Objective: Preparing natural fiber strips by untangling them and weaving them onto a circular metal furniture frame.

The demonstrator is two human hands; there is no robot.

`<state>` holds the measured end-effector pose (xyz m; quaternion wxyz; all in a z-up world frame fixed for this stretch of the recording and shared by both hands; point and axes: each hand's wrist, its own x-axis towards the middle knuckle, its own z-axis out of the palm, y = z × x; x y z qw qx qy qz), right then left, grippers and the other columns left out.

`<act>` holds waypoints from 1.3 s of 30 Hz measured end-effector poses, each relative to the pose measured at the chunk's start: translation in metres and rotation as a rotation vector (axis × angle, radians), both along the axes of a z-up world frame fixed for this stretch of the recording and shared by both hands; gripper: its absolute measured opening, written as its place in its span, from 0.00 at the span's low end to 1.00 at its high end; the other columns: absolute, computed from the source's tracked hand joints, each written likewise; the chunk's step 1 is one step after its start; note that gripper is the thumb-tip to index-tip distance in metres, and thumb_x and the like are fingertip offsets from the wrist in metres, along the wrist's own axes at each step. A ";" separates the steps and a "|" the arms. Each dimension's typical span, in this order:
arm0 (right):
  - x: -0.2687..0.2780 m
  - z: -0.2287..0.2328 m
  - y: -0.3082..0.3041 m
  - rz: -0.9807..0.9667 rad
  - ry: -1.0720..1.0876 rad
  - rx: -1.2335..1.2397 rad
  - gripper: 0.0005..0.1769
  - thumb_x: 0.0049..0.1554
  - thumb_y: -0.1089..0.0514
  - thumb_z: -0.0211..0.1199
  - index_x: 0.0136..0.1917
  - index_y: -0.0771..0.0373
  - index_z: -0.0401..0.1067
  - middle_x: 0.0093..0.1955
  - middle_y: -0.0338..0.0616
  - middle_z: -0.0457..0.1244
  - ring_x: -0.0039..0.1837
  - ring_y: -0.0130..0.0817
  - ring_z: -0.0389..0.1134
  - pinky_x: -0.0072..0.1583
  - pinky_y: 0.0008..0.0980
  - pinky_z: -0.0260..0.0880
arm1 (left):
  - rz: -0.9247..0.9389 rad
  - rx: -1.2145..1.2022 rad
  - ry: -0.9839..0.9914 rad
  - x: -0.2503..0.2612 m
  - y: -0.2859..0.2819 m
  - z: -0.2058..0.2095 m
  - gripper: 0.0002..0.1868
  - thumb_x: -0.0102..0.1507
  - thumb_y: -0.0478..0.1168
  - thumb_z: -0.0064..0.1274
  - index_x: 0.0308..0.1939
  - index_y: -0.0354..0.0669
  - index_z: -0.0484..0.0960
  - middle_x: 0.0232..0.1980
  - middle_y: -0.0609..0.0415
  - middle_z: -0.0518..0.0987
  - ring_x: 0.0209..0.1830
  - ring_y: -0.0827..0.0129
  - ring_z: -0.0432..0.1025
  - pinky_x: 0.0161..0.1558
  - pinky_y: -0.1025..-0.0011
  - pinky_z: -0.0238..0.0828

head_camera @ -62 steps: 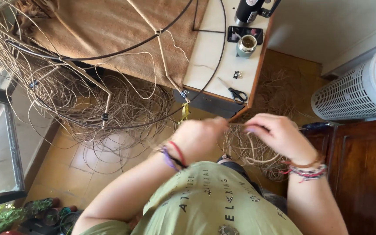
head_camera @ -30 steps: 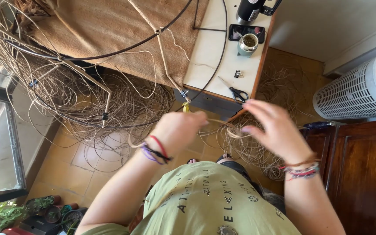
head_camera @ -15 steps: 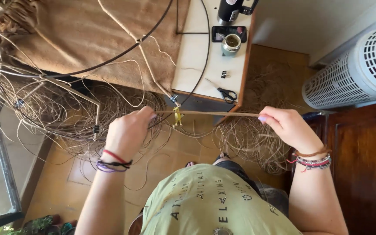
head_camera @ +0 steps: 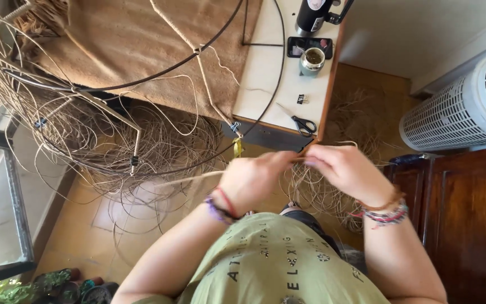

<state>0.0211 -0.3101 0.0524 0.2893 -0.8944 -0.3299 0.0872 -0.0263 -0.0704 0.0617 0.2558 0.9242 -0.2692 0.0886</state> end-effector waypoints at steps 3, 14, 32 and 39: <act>-0.001 0.007 -0.042 -0.103 0.003 -0.095 0.07 0.62 0.56 0.57 0.50 0.54 0.76 0.37 0.31 0.72 0.31 0.20 0.69 0.37 0.22 0.71 | 0.050 -0.042 0.073 0.005 0.057 -0.037 0.28 0.60 0.31 0.40 0.64 0.52 0.77 0.63 0.57 0.81 0.57 0.66 0.78 0.50 0.64 0.77; -0.006 0.029 -0.045 -0.097 -0.101 -0.099 0.08 0.61 0.55 0.60 0.48 0.56 0.78 0.39 0.33 0.72 0.35 0.24 0.72 0.43 0.24 0.75 | 0.212 0.315 0.436 -0.003 0.105 -0.002 0.34 0.56 0.53 0.49 0.67 0.56 0.68 0.66 0.57 0.71 0.61 0.58 0.67 0.53 0.52 0.65; -0.003 0.021 -0.081 -0.282 -0.061 -0.179 0.09 0.66 0.56 0.55 0.45 0.57 0.74 0.31 0.32 0.66 0.30 0.24 0.64 0.39 0.25 0.64 | 0.591 0.469 0.402 -0.011 0.144 -0.001 0.09 0.72 0.41 0.41 0.47 0.61 0.78 0.22 0.59 0.80 0.19 0.60 0.76 0.20 0.60 0.73; -0.005 0.029 0.003 0.063 -0.142 -0.103 0.06 0.61 0.54 0.62 0.48 0.56 0.75 0.35 0.35 0.70 0.32 0.27 0.71 0.38 0.29 0.75 | 0.155 0.049 0.077 0.002 0.032 0.033 0.48 0.53 0.63 0.67 0.69 0.43 0.67 0.68 0.41 0.71 0.68 0.45 0.62 0.67 0.45 0.54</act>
